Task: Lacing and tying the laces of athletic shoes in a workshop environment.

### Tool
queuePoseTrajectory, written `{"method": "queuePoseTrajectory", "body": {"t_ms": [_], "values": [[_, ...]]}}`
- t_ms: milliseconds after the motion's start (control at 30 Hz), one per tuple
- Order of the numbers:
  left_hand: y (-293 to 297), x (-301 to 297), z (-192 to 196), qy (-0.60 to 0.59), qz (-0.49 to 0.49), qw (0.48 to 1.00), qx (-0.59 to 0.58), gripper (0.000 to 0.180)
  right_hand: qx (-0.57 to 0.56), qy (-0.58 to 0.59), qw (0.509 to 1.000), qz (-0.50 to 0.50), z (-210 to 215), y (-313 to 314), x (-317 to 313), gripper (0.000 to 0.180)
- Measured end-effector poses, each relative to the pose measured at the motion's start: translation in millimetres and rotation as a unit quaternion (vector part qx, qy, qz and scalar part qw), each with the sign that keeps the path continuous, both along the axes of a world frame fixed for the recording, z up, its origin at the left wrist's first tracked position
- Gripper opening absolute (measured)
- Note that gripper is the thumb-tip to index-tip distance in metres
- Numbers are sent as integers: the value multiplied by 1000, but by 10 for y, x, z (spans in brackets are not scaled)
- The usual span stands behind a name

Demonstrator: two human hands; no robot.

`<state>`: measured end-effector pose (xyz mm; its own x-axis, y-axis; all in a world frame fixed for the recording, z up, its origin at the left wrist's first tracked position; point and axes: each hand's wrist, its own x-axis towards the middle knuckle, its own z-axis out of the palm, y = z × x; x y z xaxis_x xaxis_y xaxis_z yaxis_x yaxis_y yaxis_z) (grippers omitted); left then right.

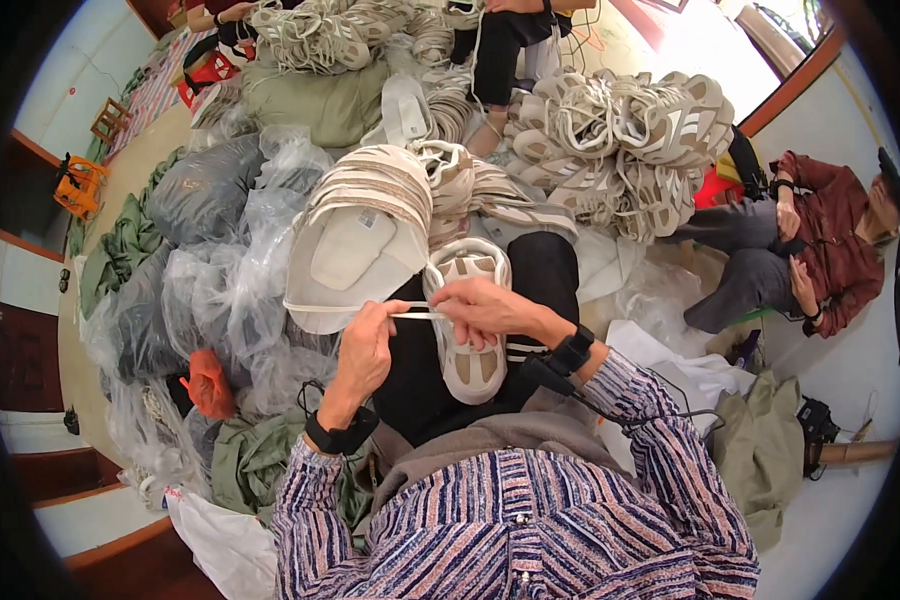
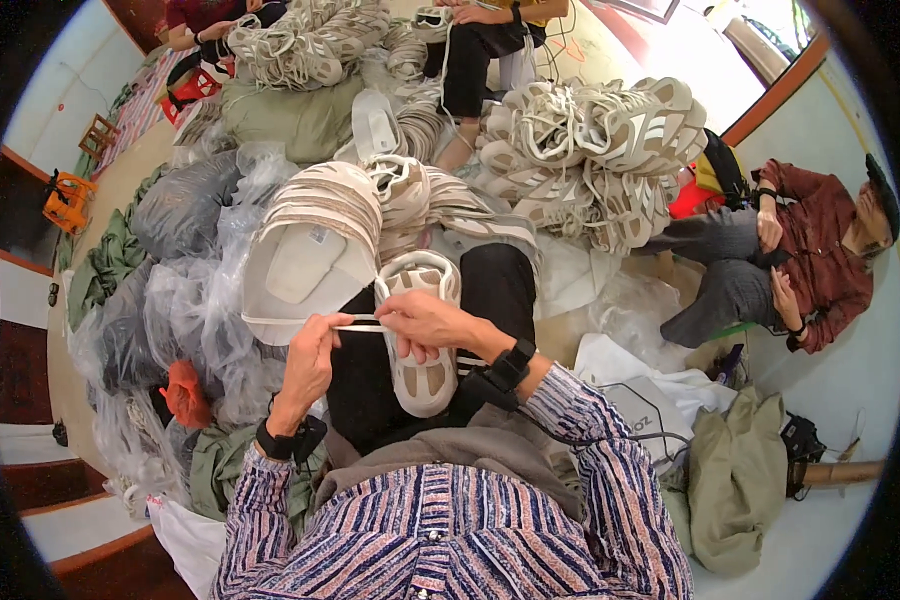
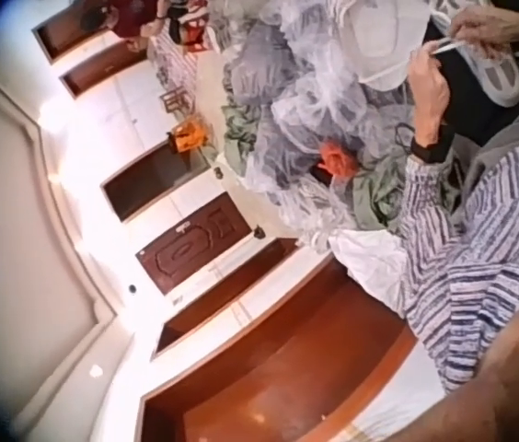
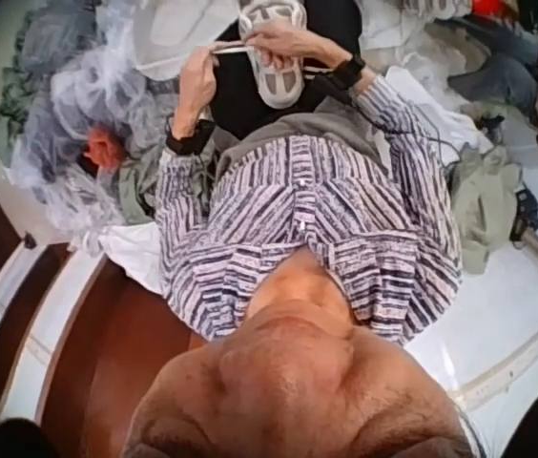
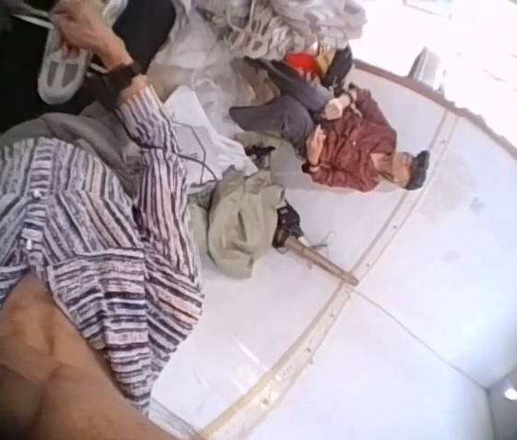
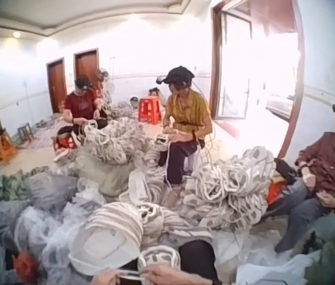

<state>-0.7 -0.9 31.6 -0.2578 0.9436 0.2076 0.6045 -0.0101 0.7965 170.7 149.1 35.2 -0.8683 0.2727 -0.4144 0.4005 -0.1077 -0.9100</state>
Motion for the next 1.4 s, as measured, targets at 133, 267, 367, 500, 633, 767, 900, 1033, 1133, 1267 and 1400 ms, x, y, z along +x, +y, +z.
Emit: {"method": "queuePoseTrajectory", "body": {"t_ms": [133,267,367,500,633,767,900,1033,1133,1267,1400], "values": [[-89,-80,150,-65,-52,995,-55,23,-21,-30,996,78,64,-54,-144,26],[-223,-178,161,-125,-55,988,-78,19,-37,-10,993,112,117,-195,-258,26],[-339,-326,129,-126,-106,970,-181,17,-23,6,991,131,213,-226,-295,24],[-624,-657,55,-202,-119,953,-190,18,-9,20,993,120,272,-140,-235,23],[-915,-840,256,-358,-83,886,-282,24,-27,43,997,51,229,12,-178,21],[-936,-817,328,-284,-124,872,-379,25,-19,55,994,89,297,67,-229,23],[-540,-608,356,165,-146,970,-105,28,46,45,980,187,391,-41,-283,29],[-57,-189,227,-299,-172,923,-173,34,11,52,981,188,351,-253,-387,27],[21,-249,258,-324,-225,871,-293,30,-14,65,981,181,399,-245,-289,26],[-138,-399,338,-250,-244,888,-301,26,0,29,986,163,395,-125,-174,26],[-578,-757,304,-282,-152,900,-296,23,-23,43,993,108,387,-3,-120,25]]}}
